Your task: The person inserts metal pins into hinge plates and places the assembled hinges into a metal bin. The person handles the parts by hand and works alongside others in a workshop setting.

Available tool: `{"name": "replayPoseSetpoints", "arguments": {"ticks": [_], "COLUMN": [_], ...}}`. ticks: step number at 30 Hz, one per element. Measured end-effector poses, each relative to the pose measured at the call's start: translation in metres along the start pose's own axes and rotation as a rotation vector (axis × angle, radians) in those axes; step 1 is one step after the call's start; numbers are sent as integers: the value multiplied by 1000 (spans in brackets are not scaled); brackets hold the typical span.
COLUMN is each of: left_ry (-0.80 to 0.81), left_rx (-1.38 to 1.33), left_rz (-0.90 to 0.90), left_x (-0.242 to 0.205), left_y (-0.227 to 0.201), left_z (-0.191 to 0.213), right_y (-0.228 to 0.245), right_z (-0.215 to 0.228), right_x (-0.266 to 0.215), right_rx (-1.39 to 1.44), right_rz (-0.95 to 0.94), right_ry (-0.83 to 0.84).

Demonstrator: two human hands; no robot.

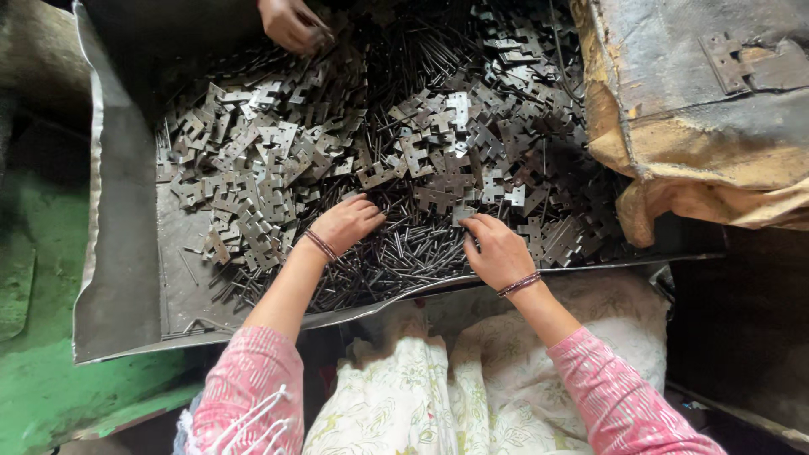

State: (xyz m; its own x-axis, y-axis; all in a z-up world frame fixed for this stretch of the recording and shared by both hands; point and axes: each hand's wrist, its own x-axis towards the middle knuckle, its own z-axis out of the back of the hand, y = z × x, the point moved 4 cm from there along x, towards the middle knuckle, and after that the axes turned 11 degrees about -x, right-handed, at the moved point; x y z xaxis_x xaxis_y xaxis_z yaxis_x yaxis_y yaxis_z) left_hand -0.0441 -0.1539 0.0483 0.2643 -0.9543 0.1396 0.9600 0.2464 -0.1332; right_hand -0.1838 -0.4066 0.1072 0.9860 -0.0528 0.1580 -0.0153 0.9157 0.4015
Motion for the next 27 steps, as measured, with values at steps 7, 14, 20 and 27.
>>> {"name": "replayPoseSetpoints", "arguments": {"ticks": [7, 14, 20, 27], "left_ry": [180, 276, 311, -504], "left_rx": [27, 48, 75, -1149], "left_rz": [-57, -37, 11, 900], "left_x": [11, 16, 17, 20], "left_y": [5, 11, 13, -31], "left_z": [-5, -19, -17, -21], "right_y": [1, 2, 3, 7], "right_z": [-2, 0, -1, -16], "right_x": [2, 2, -1, 8], "right_rx": [-8, -30, -53, 198], "right_rz": [-3, -24, -40, -66], "right_ry": [32, 41, 60, 95]}}
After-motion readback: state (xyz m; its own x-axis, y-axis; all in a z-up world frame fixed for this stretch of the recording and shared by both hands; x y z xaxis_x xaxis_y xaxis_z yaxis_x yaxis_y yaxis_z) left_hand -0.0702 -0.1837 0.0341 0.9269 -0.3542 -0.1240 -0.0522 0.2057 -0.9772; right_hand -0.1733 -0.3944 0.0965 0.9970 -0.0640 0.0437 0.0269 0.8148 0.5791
